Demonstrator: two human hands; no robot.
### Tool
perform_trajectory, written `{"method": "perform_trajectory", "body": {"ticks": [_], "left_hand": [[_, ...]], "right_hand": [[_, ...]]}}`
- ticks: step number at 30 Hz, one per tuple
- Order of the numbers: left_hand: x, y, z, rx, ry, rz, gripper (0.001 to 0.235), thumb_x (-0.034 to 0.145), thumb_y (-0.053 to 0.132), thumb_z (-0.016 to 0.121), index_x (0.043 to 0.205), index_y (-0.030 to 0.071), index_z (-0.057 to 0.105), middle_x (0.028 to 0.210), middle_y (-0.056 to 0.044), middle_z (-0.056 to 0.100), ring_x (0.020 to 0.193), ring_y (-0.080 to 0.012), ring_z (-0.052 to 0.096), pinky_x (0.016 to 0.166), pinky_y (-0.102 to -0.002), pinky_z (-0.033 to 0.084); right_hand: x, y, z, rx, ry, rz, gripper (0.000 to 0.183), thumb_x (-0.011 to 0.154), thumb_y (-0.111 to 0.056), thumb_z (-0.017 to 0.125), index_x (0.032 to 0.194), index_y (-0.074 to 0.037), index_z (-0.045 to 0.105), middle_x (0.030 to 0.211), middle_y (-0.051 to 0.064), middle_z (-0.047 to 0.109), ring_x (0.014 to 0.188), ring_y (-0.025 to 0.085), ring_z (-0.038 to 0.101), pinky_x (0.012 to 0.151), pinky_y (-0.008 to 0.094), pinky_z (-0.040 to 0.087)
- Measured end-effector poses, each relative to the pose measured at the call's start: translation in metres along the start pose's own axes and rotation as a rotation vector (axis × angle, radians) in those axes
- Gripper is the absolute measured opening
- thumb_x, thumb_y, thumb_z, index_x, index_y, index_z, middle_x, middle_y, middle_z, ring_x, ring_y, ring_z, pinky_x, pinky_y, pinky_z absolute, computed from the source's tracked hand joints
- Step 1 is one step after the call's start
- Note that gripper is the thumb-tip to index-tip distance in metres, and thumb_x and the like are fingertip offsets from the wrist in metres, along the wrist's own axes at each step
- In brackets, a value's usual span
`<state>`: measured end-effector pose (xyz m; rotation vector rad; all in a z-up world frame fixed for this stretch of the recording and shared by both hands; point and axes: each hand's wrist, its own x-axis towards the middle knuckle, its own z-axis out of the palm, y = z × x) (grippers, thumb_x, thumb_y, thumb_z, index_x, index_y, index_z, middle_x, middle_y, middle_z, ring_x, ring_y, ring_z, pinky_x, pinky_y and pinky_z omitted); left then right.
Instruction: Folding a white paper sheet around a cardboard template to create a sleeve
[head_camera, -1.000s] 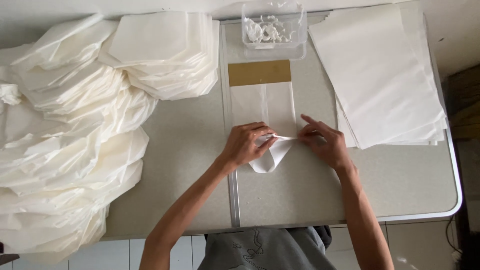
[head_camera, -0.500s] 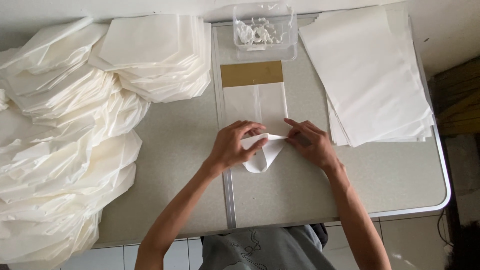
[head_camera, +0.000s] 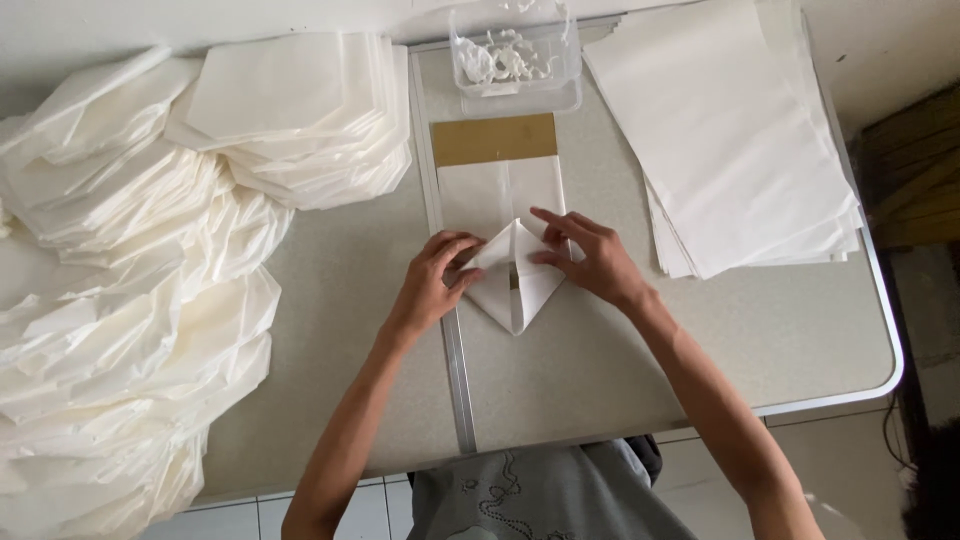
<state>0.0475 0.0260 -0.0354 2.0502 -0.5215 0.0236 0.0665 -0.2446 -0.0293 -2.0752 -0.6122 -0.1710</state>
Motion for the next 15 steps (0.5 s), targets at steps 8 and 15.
{"method": "perform_trajectory", "body": {"ticks": [8,15], "left_hand": [[0.004,-0.004,0.008,0.286,-0.009,-0.010,0.038,0.096,0.030,0.071,0.128,0.010,0.065,0.110,-0.007,0.063,0.100,-0.0249,0.066,0.085,-0.038,0.057],[0.027,-0.015,0.008,0.421,-0.016,-0.084,0.049,0.083,0.045,0.081,0.119,0.016,0.066,0.093,-0.003,0.060,0.090,-0.0259,0.068,0.079,-0.040,0.057]], "right_hand": [[0.000,0.012,0.012,-0.029,0.076,0.124,0.071,0.083,-0.021,0.086,0.145,-0.003,0.057,0.089,0.012,0.069,0.077,0.022,0.065,0.066,0.034,0.057],[0.028,0.012,0.021,-0.338,0.057,0.222,0.078,0.080,-0.040,0.086,0.149,-0.019,0.056,0.074,0.001,0.065,0.063,0.022,0.064,0.061,0.038,0.054]]}}
